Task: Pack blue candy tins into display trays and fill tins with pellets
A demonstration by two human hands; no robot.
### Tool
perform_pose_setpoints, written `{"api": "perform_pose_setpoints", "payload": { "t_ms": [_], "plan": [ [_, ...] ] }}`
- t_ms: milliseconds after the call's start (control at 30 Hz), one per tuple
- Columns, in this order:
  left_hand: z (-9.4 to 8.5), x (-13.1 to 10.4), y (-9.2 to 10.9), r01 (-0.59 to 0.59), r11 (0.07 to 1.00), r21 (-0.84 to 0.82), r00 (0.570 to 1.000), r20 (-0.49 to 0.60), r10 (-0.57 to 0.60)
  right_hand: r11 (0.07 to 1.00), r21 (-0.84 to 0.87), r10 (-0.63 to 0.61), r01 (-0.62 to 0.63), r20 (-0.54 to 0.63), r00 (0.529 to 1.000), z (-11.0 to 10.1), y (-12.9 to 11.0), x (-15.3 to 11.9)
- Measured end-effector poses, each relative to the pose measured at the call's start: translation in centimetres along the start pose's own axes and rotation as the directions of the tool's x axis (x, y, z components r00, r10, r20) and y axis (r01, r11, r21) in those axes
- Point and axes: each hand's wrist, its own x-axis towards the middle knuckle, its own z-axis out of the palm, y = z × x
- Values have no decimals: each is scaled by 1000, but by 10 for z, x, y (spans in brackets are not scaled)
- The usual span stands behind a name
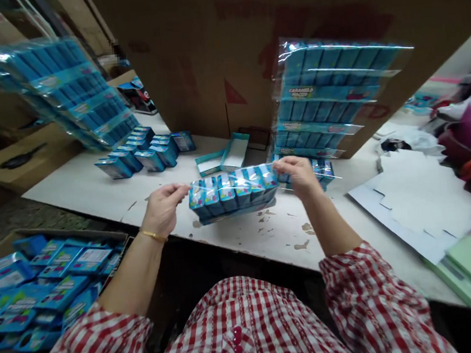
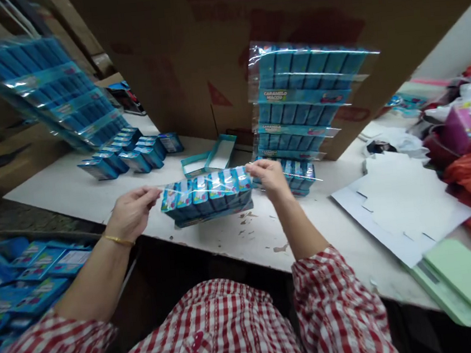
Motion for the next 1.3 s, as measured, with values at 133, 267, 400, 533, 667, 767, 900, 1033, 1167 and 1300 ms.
{"api": "perform_pose_setpoints", "payload": {
  "t_ms": [133,267,400,533,667,767,900,1033,1167,1300],
  "plan": [
    [85,30,27,-48,997,-65,977,205,60,993,-92,-97,78,-214,972,-81,-33,3],
    [168,52,33,-42,996,-79,938,340,67,985,-134,-148,105,-372,916,-142,-37,13],
    [225,68,24,-41,999,-29,939,339,49,988,-142,-125,65,-473,872,-174,-24,38],
    [244,78,13,-49,996,70,954,298,26,971,-239,-136,6,-529,838,-190,0,43],
    [225,61,-7,-298,943,149,932,258,254,877,-468,-250,-105,-632,733,-184,41,-3],
    [210,34,-32,-372,900,228,883,384,268,839,-527,-72,-136,-356,932,-159,73,-32],
    [216,19,-58,-469,804,365,772,612,172,671,-742,-52,6,-39,998,-132,92,-21],
    [226,19,-62,-577,663,477,721,678,140,596,-803,-49,-23,-64,997,-147,90,-19],
    [201,3,-65,-543,669,507,692,721,16,472,-868,-88,-154,-220,972,-200,90,-85],
    [170,-24,-84,-434,735,522,693,714,-98,1,-936,-179,-352,-347,921,-264,103,-163]
  ]
}}
